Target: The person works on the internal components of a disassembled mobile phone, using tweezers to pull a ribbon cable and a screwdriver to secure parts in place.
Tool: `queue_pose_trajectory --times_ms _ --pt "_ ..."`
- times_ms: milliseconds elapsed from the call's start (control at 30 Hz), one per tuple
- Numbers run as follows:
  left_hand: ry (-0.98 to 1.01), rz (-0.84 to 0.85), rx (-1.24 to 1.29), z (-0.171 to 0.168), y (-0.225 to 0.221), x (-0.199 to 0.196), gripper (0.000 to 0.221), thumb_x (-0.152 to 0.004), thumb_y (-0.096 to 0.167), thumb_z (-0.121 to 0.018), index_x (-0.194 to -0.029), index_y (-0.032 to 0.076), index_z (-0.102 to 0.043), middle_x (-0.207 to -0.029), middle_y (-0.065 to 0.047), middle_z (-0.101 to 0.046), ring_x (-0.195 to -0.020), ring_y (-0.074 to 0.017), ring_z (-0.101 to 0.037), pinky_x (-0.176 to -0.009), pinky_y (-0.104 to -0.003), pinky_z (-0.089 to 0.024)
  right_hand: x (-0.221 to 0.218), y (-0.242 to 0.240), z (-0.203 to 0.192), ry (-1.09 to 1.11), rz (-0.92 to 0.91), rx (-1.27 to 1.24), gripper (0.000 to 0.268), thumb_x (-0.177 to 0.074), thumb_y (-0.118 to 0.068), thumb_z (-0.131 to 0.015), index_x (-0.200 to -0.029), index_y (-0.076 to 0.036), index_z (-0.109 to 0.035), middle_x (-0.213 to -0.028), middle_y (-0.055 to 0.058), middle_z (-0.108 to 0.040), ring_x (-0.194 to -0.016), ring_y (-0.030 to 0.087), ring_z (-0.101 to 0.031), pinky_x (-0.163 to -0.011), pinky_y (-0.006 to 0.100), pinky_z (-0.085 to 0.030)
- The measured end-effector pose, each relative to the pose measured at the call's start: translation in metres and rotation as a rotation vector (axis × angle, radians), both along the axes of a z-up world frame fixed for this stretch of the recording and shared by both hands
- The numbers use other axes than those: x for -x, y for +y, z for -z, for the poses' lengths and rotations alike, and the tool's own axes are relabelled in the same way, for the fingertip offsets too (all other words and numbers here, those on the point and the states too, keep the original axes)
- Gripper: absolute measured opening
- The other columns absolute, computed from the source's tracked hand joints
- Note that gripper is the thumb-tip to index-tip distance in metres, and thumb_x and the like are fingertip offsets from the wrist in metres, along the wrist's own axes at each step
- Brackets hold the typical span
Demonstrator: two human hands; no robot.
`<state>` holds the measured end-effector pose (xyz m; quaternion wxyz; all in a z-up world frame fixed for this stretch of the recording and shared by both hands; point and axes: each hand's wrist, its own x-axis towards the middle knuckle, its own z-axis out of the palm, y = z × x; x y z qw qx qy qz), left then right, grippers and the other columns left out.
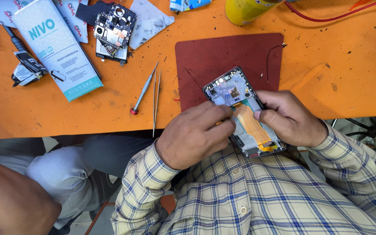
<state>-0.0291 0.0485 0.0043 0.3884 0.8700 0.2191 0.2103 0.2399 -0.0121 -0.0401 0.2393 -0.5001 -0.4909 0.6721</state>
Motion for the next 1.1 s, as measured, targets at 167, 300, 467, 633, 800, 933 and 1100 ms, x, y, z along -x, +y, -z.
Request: queue_pose_trajectory --times_ms 167,300,467,633,800,933,1100 --pt "0.103 0.066 -0.092 0.002 -0.003 -0.007 0.025 -0.087 0.017 -0.079 -0.106 0.01 -0.063 -0.105 -0.006 -0.059 -0.097 -0.0253 -0.063 -0.083 -0.04 -0.056 0.002 0.005 -0.002 -0.007 -0.009 -0.097 0.021 -0.097 -0.009 -0.049 -0.107 0.002 -0.063 -0.085 0.002 -0.068 -0.077 0.003 -0.058 -0.065 0.024 -0.052" --pt "0.039 0.039 -0.131 0.002 -0.003 -0.008 0.032 -0.089 0.011 -0.068 -0.121 0.004 -0.064 -0.11 -0.007 -0.058 -0.103 -0.0267 -0.062 -0.088 -0.038 -0.056 -0.004 0.005 0.004 -0.057 -0.032 -0.073 0.02 -0.097 -0.011 -0.05 -0.105 0.002 -0.064 -0.079 0.002 -0.065 -0.071 0.004 -0.054 -0.06 0.025 -0.049" --pt "0.097 0.075 -0.108 0.002 -0.003 -0.012 0.026 -0.092 0.009 -0.061 -0.117 0.004 -0.064 -0.108 -0.009 -0.058 -0.104 -0.0271 -0.061 -0.09 -0.037 -0.056 -0.015 0.004 0.021 0.08 -0.011 -0.056 0.025 -0.098 -0.01 -0.049 -0.114 0.003 -0.062 -0.093 0.002 -0.069 -0.082 0.004 -0.059 -0.07 0.023 -0.052" --pt "-0.008 0.031 -0.024 0.012 0.002 -0.014 0.025 -0.095 0.007 -0.062 -0.12 0.003 -0.062 -0.123 -0.01 -0.06 -0.115 -0.0292 -0.062 -0.093 -0.036 -0.055 -0.032 0.009 0.046 0.216 0.178 0.113 0.037 -0.098 -0.008 -0.049 -0.13 0.008 -0.059 -0.111 0.009 -0.071 -0.098 0.012 -0.067 -0.086 0.027 -0.055" --pt "-0.14 -0.006 0.11 0.025 0.006 -0.02 0.021 -0.1 0.005 -0.067 -0.119 0.005 -0.06 -0.127 -0.008 -0.061 -0.12 -0.0291 -0.063 -0.1 -0.035 -0.056 -0.044 0.005 0.057 0.334 0.233 0.138 0.045 -0.097 -0.01 -0.049 -0.138 0.009 -0.054 -0.12 0.011 -0.069 -0.106 0.015 -0.067 -0.094 0.028 -0.054" --pt "-0.149 -0.037 0.165 0.02 0.007 -0.023 0.02 -0.1 0.004 -0.07 -0.118 0.006 -0.061 -0.127 -0.008 -0.062 -0.122 -0.0288 -0.065 -0.102 -0.037 -0.057 -0.045 0.004 0.068 0.406 0.255 0.063 0.048 -0.098 -0.011 -0.052 -0.141 0.01 -0.053 -0.125 0.011 -0.067 -0.111 0.015 -0.065 -0.1 0.029 -0.052" --pt "-0.193 -0.267 0.132 0.007 -0.014 -0.02 0.028 -0.1 -0.001 -0.072 -0.124 0.006 -0.06 -0.135 -0.012 -0.06 -0.124 -0.0286 -0.065 -0.103 -0.035 -0.057 -0.051 0.003 0.077 0.395 0.247 0.019 0.045 -0.097 -0.012 -0.054 -0.135 0.012 -0.054 -0.122 0.013 -0.068 -0.108 0.018 -0.067 -0.098 0.031 -0.054"
